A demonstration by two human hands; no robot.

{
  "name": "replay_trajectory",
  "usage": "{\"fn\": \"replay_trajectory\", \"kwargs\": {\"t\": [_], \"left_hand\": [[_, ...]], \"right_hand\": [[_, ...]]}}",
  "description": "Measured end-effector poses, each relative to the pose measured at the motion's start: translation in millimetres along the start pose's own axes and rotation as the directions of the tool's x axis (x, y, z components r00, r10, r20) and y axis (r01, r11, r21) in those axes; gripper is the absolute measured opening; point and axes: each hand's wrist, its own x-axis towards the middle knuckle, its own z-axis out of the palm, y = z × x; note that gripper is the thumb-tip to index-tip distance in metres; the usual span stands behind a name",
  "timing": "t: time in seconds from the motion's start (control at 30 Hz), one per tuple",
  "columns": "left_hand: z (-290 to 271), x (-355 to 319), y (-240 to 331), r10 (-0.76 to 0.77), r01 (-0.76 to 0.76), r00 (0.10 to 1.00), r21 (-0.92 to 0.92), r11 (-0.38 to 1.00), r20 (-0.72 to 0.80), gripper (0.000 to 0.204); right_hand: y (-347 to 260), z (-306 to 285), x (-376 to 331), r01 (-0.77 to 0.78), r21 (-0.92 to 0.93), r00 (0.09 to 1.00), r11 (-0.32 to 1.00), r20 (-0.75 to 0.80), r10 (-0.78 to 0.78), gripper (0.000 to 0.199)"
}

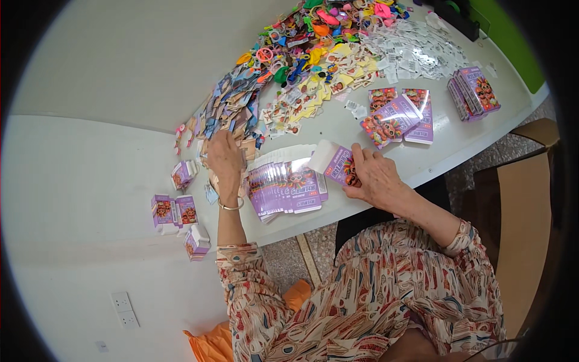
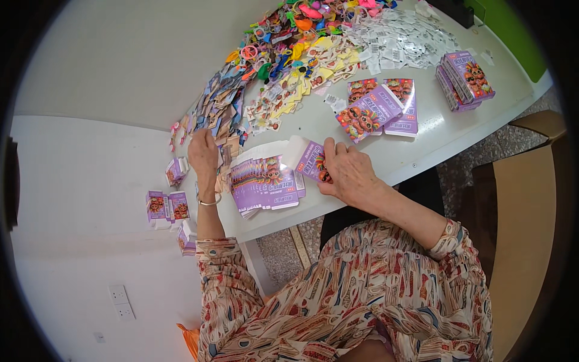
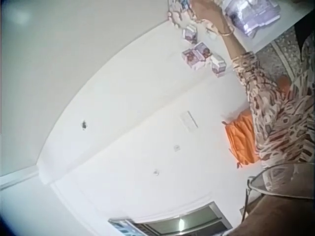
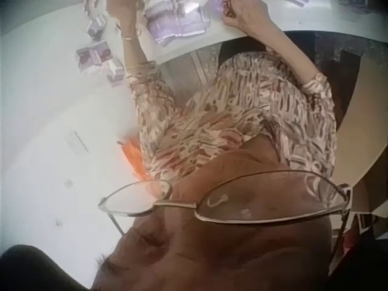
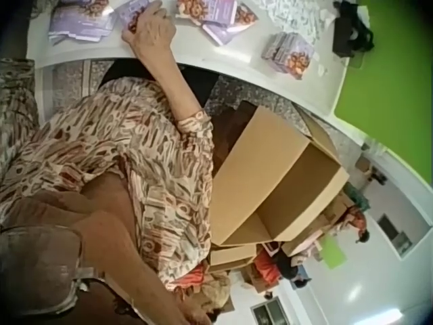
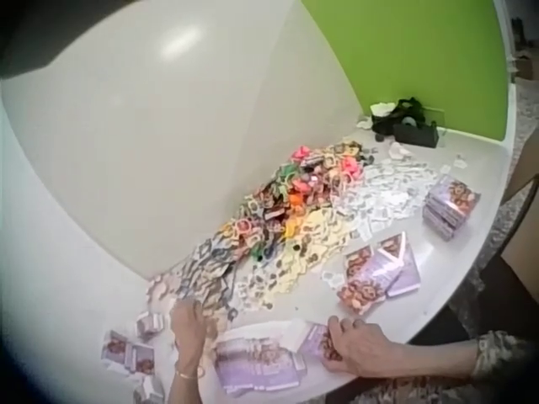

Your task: The recorder packs small colorful items into product boxes and then stacks those boxes into a larger shipping container.

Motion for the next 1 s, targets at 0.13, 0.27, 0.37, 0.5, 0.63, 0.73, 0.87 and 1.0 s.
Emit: {"fn": "replay_trajectory", "kwargs": {"t": [0.13,0.27,0.37,0.5,0.63,0.73,0.87,1.0], "left_hand": [[22,-17,-33,-0.074,0.105,0.923,-0.061,0.993,0.378,0.03],[45,-28,-40,0.013,0.033,0.847,-0.078,0.996,0.532,0.044],[61,-31,-55,-0.023,0.074,0.83,-0.07,0.995,0.558,0.046],[65,-24,-47,-0.084,0.124,0.772,-0.019,0.992,0.63,0.033],[60,-33,-46,-0.01,0.003,0.938,0.022,1.0,0.347,0.032],[33,-13,-6,-0.202,0.151,0.94,0.196,0.969,0.275,0.024],[-14,2,22,-0.028,0.036,0.995,-0.079,0.996,0.1,0.018],[-64,-7,97,-0.154,0.441,0.888,-0.707,0.553,0.433,0.017]], "right_hand": [[-4,0,0,0.003,-0.008,1.0,1.0,0.019,-0.003,0.079],[-2,0,-2,0.02,-0.012,1.0,1.0,-0.003,-0.02,0.078],[-2,2,-3,0.021,-0.017,1.0,1.0,-0.013,-0.022,0.078],[1,1,-2,0.015,-0.032,1.0,0.999,-0.016,-0.015,0.079],[-5,1,2,0.03,-0.033,1.0,0.999,-0.004,-0.03,0.079],[3,1,0,0.009,-0.034,1.0,0.999,-0.024,-0.01,0.079],[0,-1,2,0.019,-0.028,1.0,0.999,-0.013,-0.019,0.078],[1,2,3,0.057,-0.084,0.992,0.995,-0.112,-0.066,0.074]]}}
